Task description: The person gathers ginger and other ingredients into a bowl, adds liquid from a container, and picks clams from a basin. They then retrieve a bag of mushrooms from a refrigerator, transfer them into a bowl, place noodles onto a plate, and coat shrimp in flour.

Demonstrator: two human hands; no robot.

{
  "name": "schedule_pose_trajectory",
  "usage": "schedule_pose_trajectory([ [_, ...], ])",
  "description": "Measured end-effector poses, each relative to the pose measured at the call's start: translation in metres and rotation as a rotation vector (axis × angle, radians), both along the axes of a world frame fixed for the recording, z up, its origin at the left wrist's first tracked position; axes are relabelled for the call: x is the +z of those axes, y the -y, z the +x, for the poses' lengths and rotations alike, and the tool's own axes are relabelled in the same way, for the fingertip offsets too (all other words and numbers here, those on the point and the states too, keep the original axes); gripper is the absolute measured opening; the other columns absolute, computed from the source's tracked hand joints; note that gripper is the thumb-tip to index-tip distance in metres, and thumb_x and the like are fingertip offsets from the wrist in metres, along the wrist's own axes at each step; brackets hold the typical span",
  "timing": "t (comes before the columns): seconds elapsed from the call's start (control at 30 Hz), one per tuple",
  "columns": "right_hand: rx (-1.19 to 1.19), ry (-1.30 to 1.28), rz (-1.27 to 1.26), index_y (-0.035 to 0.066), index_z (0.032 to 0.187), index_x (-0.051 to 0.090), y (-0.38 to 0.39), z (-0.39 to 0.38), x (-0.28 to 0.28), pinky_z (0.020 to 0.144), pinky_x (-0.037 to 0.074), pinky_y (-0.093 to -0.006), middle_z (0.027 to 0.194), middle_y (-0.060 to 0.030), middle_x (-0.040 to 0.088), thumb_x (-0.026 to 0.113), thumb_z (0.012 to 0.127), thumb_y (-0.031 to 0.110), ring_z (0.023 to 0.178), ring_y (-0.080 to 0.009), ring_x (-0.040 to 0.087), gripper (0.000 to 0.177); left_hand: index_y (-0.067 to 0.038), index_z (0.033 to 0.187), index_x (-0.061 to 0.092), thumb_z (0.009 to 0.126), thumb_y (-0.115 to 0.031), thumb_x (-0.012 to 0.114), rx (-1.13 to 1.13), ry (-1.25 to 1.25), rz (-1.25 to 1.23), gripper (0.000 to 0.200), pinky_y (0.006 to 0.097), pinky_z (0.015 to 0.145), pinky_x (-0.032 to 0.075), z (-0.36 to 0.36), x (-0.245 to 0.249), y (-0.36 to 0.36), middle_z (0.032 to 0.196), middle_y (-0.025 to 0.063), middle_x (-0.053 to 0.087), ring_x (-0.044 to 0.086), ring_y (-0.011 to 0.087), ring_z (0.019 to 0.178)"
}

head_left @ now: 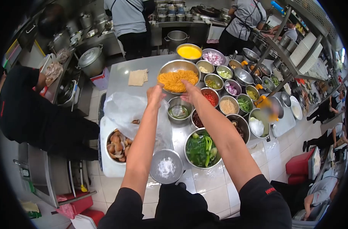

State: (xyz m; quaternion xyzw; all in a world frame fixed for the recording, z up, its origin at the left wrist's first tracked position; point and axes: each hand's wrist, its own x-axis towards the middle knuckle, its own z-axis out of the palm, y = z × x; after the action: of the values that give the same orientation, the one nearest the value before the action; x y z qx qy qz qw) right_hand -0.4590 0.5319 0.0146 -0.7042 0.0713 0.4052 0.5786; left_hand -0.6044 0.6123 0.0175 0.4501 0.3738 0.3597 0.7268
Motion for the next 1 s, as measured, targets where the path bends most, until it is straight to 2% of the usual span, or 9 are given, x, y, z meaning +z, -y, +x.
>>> schedule_pose_trajectory([
  [0.1,0.038,0.013,-0.095,-0.004,0.097,0.060,-0.006,0.010,-0.002,0.045,0.054,-0.0342,0.085,-0.0177,0.064,0.074,0.067,0.026,0.061,-0.0242,0.064,0.045,0.013,0.117,0.038,0.078,-0.026,0.058,0.020,0.004,-0.295,0.059,0.0388,0.068,0.051,0.025,-0.011,0.006,0.103,0.0263,0.049,0.055,0.0309,0.079],
  [0.27,0.098,0.192,-0.107,-0.003,0.105,0.053,-0.011,0.017,0.045,0.057,0.056,-0.0362,0.087,-0.0184,0.062,0.069,0.070,0.021,0.069,-0.0279,0.064,0.046,0.016,0.129,0.016,0.080,-0.047,0.050,-0.105,0.245,-0.630,0.086,0.0486,0.088,0.044,0.034,-0.024,0.018,0.118,0.0333,0.036,0.047,0.0430,0.102],
  [0.37,0.078,0.235,-0.046,-0.005,0.101,0.055,-0.022,0.035,0.048,0.054,0.057,-0.0345,0.084,-0.0167,0.063,0.069,0.067,0.018,0.067,-0.0265,0.064,0.043,0.012,0.130,0.021,0.082,-0.066,0.029,-0.041,0.619,-0.912,0.092,0.0527,0.099,0.033,0.044,-0.011,0.034,0.130,0.0342,0.029,0.036,0.0453,0.119],
  [0.47,0.075,0.381,-0.088,-0.002,0.087,0.063,0.004,0.019,0.089,0.054,0.057,-0.0316,0.081,-0.0157,0.066,0.068,0.067,0.021,0.062,-0.0223,0.066,0.031,0.007,0.133,0.020,0.083,-0.063,0.029,-0.020,1.024,-1.043,0.086,0.0569,0.101,0.028,0.068,-0.027,0.044,0.133,0.0295,0.029,0.034,0.0416,0.122],
  [0.57,0.140,0.464,-0.016,-0.004,0.093,0.063,0.030,0.026,0.093,0.066,0.055,-0.0333,0.085,-0.0177,0.066,0.068,0.062,0.030,0.077,-0.0241,0.067,0.046,0.002,0.134,0.025,0.083,-0.057,0.030,-0.121,0.956,-0.917,0.079,0.0590,0.104,0.020,0.077,-0.020,0.060,0.135,0.0253,0.030,0.033,0.0383,0.124],
  [0.67,0.153,0.713,0.001,-0.002,0.090,0.066,0.080,0.029,0.098,0.076,0.052,-0.0352,0.091,-0.0222,0.065,0.070,0.057,0.036,0.088,-0.0311,0.064,0.051,-0.003,0.133,0.033,0.081,-0.053,0.038,0.052,0.851,-0.791,0.073,0.0582,0.102,0.024,0.083,-0.011,0.086,0.134,0.0220,0.036,0.033,0.0374,0.125],
  [0.8,0.304,0.728,0.117,-0.002,0.074,0.066,0.183,0.038,0.112,0.065,0.051,-0.0369,0.074,-0.0195,0.065,0.069,0.059,0.040,0.072,-0.0282,0.065,0.045,-0.005,0.128,0.041,0.082,-0.052,0.043,0.109,0.798,-0.478,0.066,0.0558,0.100,0.031,0.089,0.031,0.166,0.132,0.0166,0.042,0.040,0.0346,0.122],
  [0.87,0.157,0.729,0.290,0.003,0.058,0.057,0.253,0.036,0.113,0.056,0.048,-0.0354,0.060,-0.0137,0.060,0.072,0.059,0.032,0.057,-0.0234,0.060,0.033,-0.007,0.130,0.040,0.083,-0.054,0.043,0.126,0.767,-0.372,0.067,0.0529,0.101,0.031,0.096,0.043,0.215,0.133,0.0149,0.041,0.039,0.0347,0.122],
  [1.0,0.206,0.630,0.389,0.002,0.057,0.052,0.386,0.054,0.122,0.051,0.045,-0.0287,0.057,-0.0078,0.058,0.074,0.064,0.026,0.055,-0.0135,0.057,0.034,-0.008,0.133,0.038,0.084,-0.059,0.040,-0.112,0.795,-0.313,0.070,0.0510,0.102,0.031,0.122,0.081,0.318,0.135,0.0132,0.040,0.039,0.0348,0.122],
])
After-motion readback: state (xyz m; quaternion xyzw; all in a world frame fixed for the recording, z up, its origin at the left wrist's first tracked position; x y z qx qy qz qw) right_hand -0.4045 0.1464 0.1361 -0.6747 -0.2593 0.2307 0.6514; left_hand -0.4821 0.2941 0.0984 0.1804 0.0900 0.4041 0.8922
